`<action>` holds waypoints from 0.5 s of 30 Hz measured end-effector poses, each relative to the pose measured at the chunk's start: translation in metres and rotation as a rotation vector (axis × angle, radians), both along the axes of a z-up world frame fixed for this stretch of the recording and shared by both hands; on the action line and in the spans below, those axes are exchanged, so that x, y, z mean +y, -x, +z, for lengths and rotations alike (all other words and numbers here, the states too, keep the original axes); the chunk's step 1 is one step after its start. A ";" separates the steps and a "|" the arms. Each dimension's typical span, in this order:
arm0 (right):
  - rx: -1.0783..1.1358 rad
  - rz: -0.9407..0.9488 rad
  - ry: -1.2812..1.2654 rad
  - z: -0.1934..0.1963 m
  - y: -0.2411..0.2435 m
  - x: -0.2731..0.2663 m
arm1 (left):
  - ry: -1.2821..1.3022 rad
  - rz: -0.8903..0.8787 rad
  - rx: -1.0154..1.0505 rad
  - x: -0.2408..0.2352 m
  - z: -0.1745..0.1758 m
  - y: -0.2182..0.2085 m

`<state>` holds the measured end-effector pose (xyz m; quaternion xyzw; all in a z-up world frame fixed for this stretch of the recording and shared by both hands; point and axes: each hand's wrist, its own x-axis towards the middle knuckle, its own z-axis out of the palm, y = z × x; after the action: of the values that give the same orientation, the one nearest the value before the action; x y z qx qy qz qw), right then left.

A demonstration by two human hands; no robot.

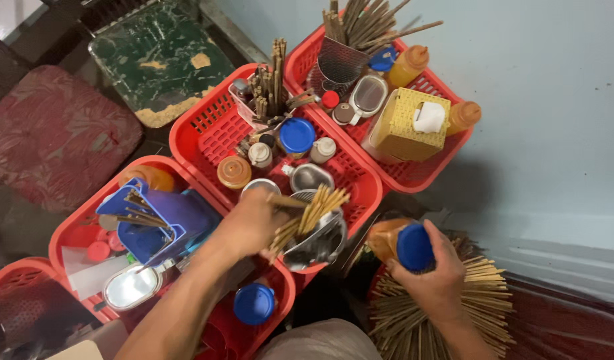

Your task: The person organizes various items in red plastic baskets attached to a bicycle. They handle a bundle of wooden sticks, a patterned cloth, a tissue box, and a pair of scissors, moving them between different baskets and containers.

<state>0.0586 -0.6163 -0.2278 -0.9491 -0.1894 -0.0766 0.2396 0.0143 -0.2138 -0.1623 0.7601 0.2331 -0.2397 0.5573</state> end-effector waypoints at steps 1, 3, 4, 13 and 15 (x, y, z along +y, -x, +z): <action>-0.004 0.032 -0.025 0.004 -0.003 0.007 | -0.084 -0.104 -0.053 0.005 0.022 0.010; -0.074 0.073 -0.024 0.016 -0.013 0.031 | -0.146 -0.067 -0.070 0.010 0.015 0.038; -0.141 0.120 -0.021 0.022 -0.017 0.045 | -0.205 -0.023 -0.086 0.014 0.012 0.053; -0.147 0.358 0.020 -0.055 -0.105 0.087 | -0.238 0.050 -0.079 0.026 0.071 0.143; -0.141 0.390 0.026 -0.080 -0.116 0.089 | -0.014 0.158 -0.160 0.024 0.068 0.166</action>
<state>0.1748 -0.5277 -0.3080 -0.8897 -0.3869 -0.0928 0.2238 -0.1516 -0.1902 -0.0944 0.7599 0.2486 -0.1321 0.5859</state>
